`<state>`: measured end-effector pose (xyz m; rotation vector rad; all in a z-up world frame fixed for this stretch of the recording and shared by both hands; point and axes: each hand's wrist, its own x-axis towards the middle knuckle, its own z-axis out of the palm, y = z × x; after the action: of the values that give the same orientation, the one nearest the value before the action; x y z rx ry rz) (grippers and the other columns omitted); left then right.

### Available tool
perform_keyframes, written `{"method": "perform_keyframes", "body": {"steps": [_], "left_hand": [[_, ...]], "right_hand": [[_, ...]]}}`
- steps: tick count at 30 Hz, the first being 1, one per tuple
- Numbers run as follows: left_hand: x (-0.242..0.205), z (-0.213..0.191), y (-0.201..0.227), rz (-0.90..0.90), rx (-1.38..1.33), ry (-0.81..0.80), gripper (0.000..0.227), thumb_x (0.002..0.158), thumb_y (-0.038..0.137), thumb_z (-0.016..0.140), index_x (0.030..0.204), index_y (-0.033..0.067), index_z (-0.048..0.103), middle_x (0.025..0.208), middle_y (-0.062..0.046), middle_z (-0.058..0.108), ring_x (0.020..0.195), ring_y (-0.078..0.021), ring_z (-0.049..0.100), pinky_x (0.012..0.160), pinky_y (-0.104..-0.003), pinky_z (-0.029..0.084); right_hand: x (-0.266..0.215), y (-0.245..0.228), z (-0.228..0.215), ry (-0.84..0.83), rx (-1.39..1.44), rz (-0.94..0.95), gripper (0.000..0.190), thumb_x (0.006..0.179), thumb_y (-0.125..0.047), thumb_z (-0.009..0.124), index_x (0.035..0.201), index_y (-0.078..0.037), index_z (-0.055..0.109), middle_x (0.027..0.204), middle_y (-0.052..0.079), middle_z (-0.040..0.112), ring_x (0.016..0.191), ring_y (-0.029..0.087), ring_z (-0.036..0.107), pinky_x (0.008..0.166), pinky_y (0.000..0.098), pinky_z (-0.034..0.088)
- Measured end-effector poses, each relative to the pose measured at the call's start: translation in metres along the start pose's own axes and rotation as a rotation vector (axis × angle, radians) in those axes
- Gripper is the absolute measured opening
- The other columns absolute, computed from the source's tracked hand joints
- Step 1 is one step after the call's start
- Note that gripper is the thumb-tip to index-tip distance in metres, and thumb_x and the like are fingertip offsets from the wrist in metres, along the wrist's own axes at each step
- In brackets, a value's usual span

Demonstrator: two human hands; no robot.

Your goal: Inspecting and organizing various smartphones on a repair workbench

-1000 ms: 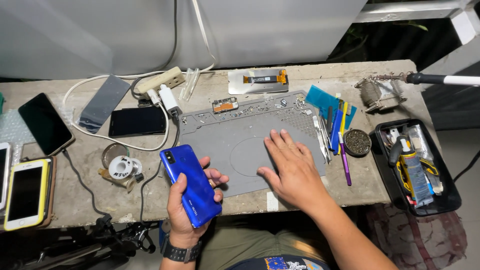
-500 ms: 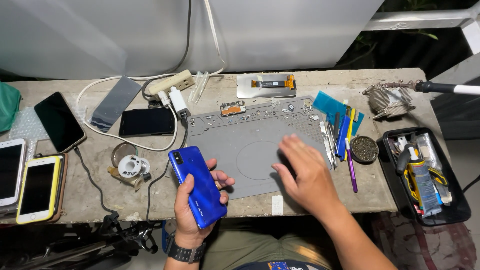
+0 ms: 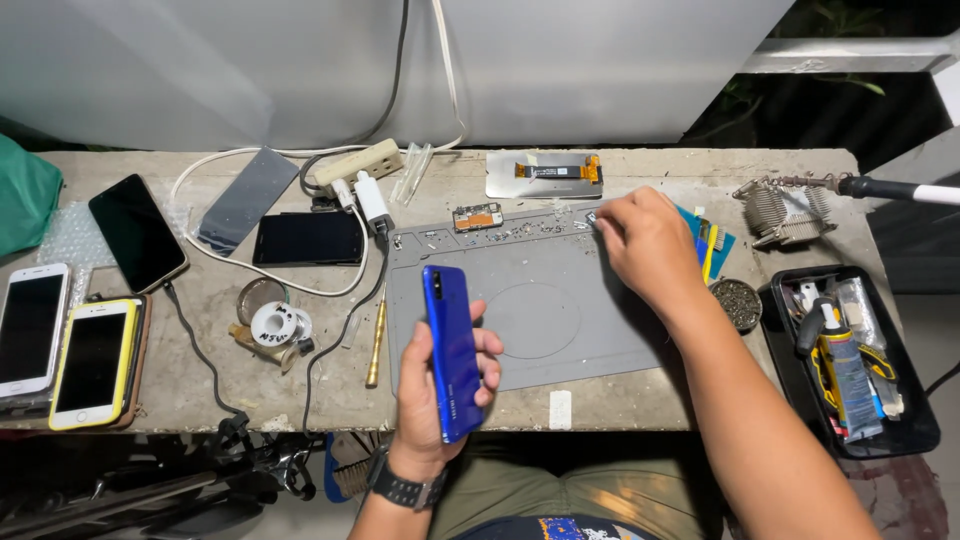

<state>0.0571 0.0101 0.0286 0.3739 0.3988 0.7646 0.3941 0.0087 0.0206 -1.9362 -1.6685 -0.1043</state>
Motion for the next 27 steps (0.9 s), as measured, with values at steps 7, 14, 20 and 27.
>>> {"method": "perform_keyframes", "body": {"steps": [7,14,20,27], "left_hand": [[0.002,0.004,-0.007,-0.047,0.109,0.093,0.075,0.105,0.057,0.050,0.154,0.0018,0.055,0.102,-0.017,0.069,0.070,-0.0154,0.070,0.045,-0.020,0.052],[-0.004,0.001,0.000,0.000,0.199,0.130,0.076,0.104,0.058,0.050,0.154,-0.0001,0.054,0.100,-0.016,0.071,0.069,-0.0151,0.070,0.046,-0.020,0.052],[-0.003,-0.003,-0.002,-0.009,0.222,0.156,0.075,0.103,0.058,0.050,0.152,0.0009,0.055,0.099,-0.015,0.071,0.068,-0.0139,0.069,0.045,-0.020,0.050],[-0.004,0.006,0.004,-0.017,0.314,0.183,0.073,0.102,0.053,0.056,0.155,0.0029,0.052,0.100,-0.010,0.070,0.069,-0.0109,0.067,0.048,-0.019,0.049]], "right_hand": [[0.018,-0.004,0.023,-0.135,-0.200,-0.035,0.011,0.105,-0.021,0.074,0.105,-0.012,0.081,0.092,0.009,0.062,0.100,0.037,0.065,0.061,0.0546,0.055],[0.025,-0.018,0.011,-0.287,-0.220,0.058,0.020,0.108,-0.020,0.060,0.101,-0.004,0.070,0.098,0.015,0.062,0.104,0.041,0.062,0.070,0.0565,0.054],[0.021,-0.017,0.011,-0.359,-0.203,0.057,0.016,0.111,-0.014,0.050,0.104,-0.003,0.059,0.105,0.018,0.059,0.106,0.042,0.056,0.081,0.0546,0.051],[0.009,-0.005,0.014,-0.181,-0.089,-0.024,0.013,0.115,-0.013,0.053,0.105,-0.007,0.057,0.102,0.016,0.059,0.099,0.038,0.055,0.082,0.0501,0.046]]}}
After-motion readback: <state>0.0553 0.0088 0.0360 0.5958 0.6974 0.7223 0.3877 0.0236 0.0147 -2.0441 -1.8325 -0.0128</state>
